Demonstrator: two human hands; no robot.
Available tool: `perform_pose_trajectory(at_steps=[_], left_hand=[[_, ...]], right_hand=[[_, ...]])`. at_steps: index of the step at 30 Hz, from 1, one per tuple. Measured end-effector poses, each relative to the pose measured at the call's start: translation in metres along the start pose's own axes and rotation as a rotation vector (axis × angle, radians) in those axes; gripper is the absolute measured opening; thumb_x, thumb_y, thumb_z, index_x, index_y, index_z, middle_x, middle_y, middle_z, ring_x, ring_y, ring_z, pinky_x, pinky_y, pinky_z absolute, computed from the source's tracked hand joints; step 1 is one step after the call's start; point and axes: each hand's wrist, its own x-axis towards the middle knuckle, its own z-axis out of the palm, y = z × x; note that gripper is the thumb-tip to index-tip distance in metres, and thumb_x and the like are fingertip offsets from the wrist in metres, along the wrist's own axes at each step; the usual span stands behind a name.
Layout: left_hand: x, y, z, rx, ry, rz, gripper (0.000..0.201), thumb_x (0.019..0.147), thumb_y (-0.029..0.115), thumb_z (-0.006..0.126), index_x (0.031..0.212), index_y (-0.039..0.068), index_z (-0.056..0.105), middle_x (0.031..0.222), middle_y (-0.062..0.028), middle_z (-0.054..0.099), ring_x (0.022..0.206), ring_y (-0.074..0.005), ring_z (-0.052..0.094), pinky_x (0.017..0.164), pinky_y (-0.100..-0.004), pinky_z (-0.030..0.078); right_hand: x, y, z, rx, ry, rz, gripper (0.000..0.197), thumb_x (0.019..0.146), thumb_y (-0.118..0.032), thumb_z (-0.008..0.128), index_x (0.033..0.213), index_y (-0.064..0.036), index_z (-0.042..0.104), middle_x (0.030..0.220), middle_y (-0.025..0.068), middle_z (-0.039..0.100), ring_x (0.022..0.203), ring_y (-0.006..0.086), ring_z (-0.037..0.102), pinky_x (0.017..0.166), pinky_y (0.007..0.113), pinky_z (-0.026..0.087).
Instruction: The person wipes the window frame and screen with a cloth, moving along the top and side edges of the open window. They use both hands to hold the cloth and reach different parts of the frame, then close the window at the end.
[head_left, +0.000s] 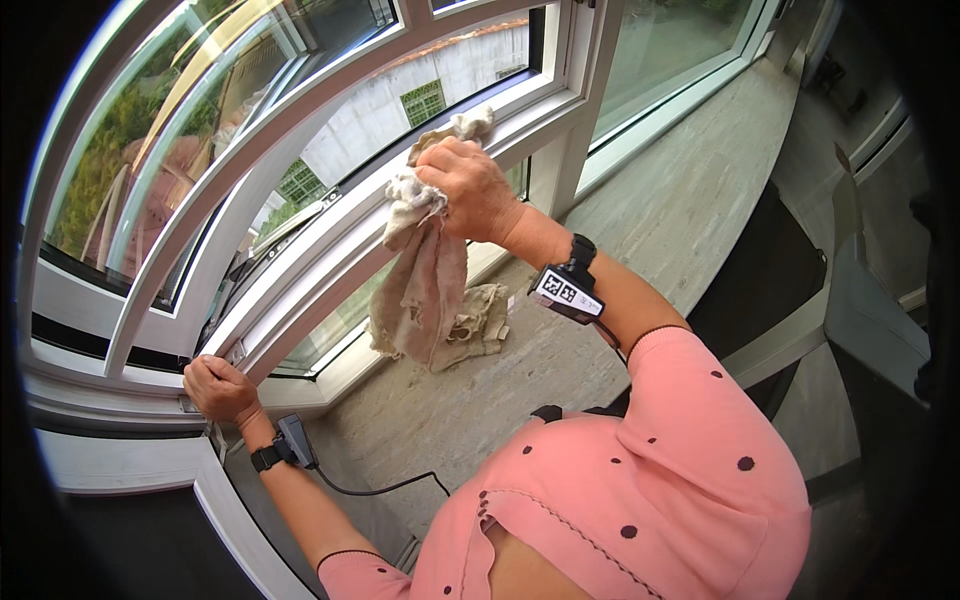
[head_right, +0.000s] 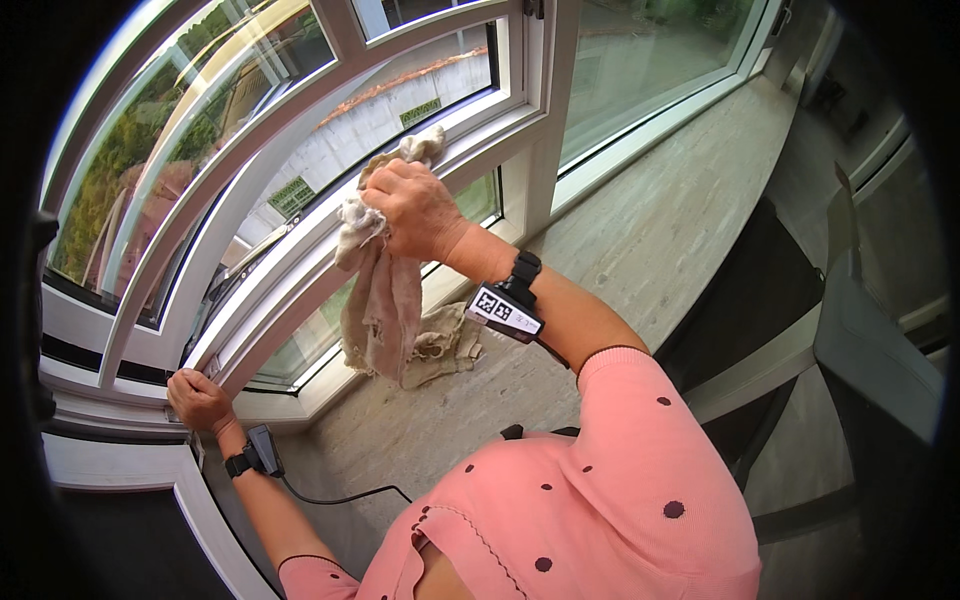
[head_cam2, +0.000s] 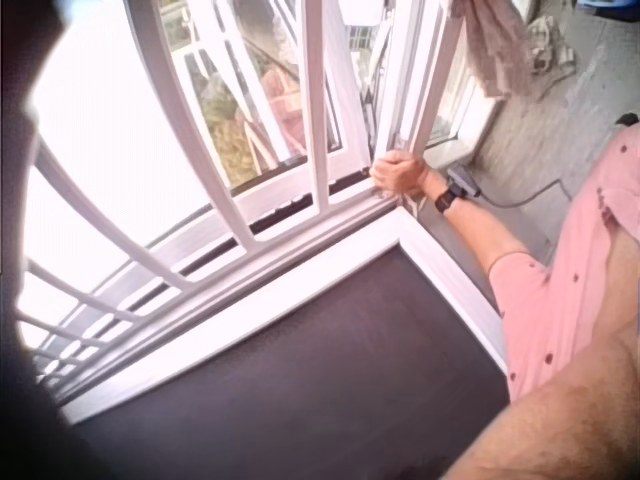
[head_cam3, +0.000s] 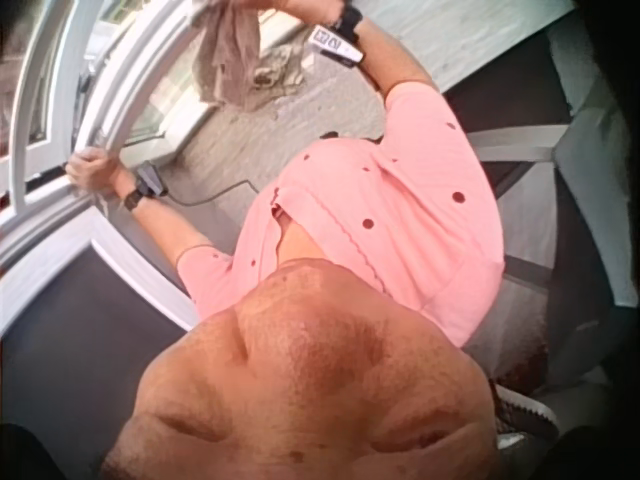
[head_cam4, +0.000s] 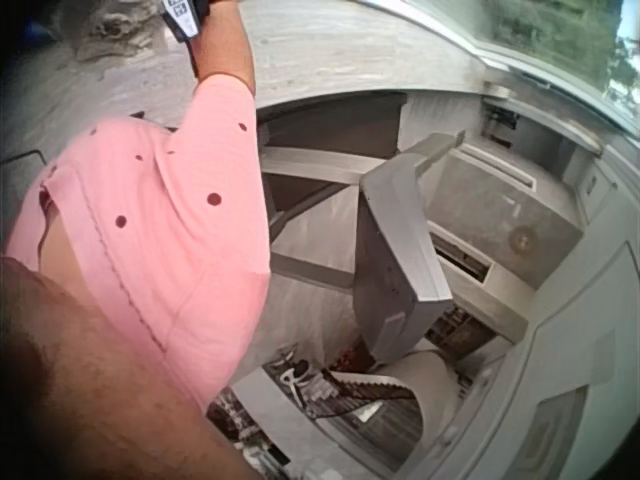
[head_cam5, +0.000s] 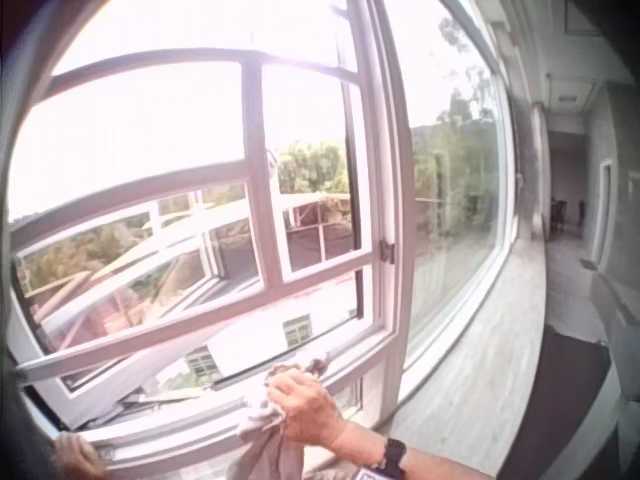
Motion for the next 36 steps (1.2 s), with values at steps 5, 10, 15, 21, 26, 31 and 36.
perform_pose_trajectory(at_steps=[5, 10, 15, 21, 26, 31, 36], left_hand=[[0.001, 0.002, -0.002, -0.018, 0.021, 0.027, 0.026, 0.098, 0.017, 0.043, 0.075, 0.004, 0.046, 0.074, -0.0120, 0.044, 0.071, -0.0328, 0.050, 0.065, -0.0444, 0.042], [0.002, 0.004, -0.005, -0.023, 0.013, 0.019, 0.025, 0.097, 0.016, 0.043, 0.075, 0.004, 0.046, 0.075, -0.0121, 0.045, 0.072, -0.0330, 0.050, 0.065, -0.0440, 0.042], [0.003, 0.006, -0.006, -0.014, 0.004, -0.016, 0.024, 0.097, 0.016, 0.044, 0.076, 0.004, 0.046, 0.075, -0.0119, 0.045, 0.073, -0.0329, 0.050, 0.066, -0.0431, 0.042], [0.001, 0.005, -0.005, -0.037, 0.009, -0.013, 0.023, 0.097, 0.014, 0.044, 0.076, 0.004, 0.047, 0.075, -0.0119, 0.046, 0.072, -0.0329, 0.050, 0.066, -0.0431, 0.041], [0.000, 0.005, -0.005, -0.062, 0.000, -0.025, 0.023, 0.097, 0.014, 0.044, 0.076, 0.004, 0.048, 0.075, -0.0122, 0.046, 0.072, -0.0332, 0.050, 0.066, -0.0436, 0.041], [0.002, 0.002, -0.007, -0.043, -0.039, 0.001, 0.024, 0.098, 0.015, 0.044, 0.078, 0.003, 0.047, 0.077, -0.0134, 0.046, 0.074, -0.0340, 0.050, 0.067, -0.0442, 0.041], [0.000, 0.004, -0.008, -0.048, -0.031, -0.021, 0.024, 0.098, 0.015, 0.045, 0.078, 0.003, 0.047, 0.077, -0.0134, 0.045, 0.074, -0.0340, 0.049, 0.067, -0.0441, 0.041]], right_hand=[[-0.023, 0.104, -0.075, -0.362, -0.061, 0.211, 0.034, 0.073, -0.018, 0.075, 0.103, -0.0064, 0.067, 0.106, 0.0069, 0.064, 0.106, 0.0269, 0.058, 0.091, 0.040, 0.046], [-0.025, 0.125, -0.086, -0.468, -0.101, 0.324, 0.032, 0.078, -0.018, 0.073, 0.106, -0.0037, 0.065, 0.110, 0.0117, 0.064, 0.111, 0.0301, 0.059, 0.096, 0.040, 0.047], [0.005, 0.122, -0.086, 0.054, 0.068, 0.806, 0.029, 0.087, -0.021, 0.068, 0.108, -0.0012, 0.063, 0.111, 0.0178, 0.062, 0.104, 0.0385, 0.061, 0.092, 0.044, 0.050], [0.035, 0.107, -0.044, -0.485, -0.396, 0.478, 0.035, 0.088, -0.035, 0.063, 0.100, -0.0030, 0.068, 0.108, 0.0132, 0.065, 0.110, 0.0284, 0.058, 0.099, 0.043, 0.042], [0.073, 0.035, 0.014, -0.046, -0.513, 0.449, 0.038, 0.086, -0.037, 0.061, 0.092, -0.0001, 0.068, 0.100, 0.0224, 0.067, 0.099, 0.0388, 0.063, 0.088, 0.045, 0.050], [0.080, 0.043, 0.001, 0.088, -0.656, 0.402, 0.032, 0.086, -0.030, 0.059, 0.097, -0.0011, 0.069, 0.099, 0.0230, 0.069, 0.096, 0.0396, 0.065, 0.088, 0.045, 0.050], [0.073, 0.133, -0.060, -0.483, -0.690, 0.569, 0.033, 0.088, -0.029, 0.060, 0.101, 0.0003, 0.068, 0.103, 0.0213, 0.068, 0.099, 0.0385, 0.065, 0.088, 0.045, 0.051]])
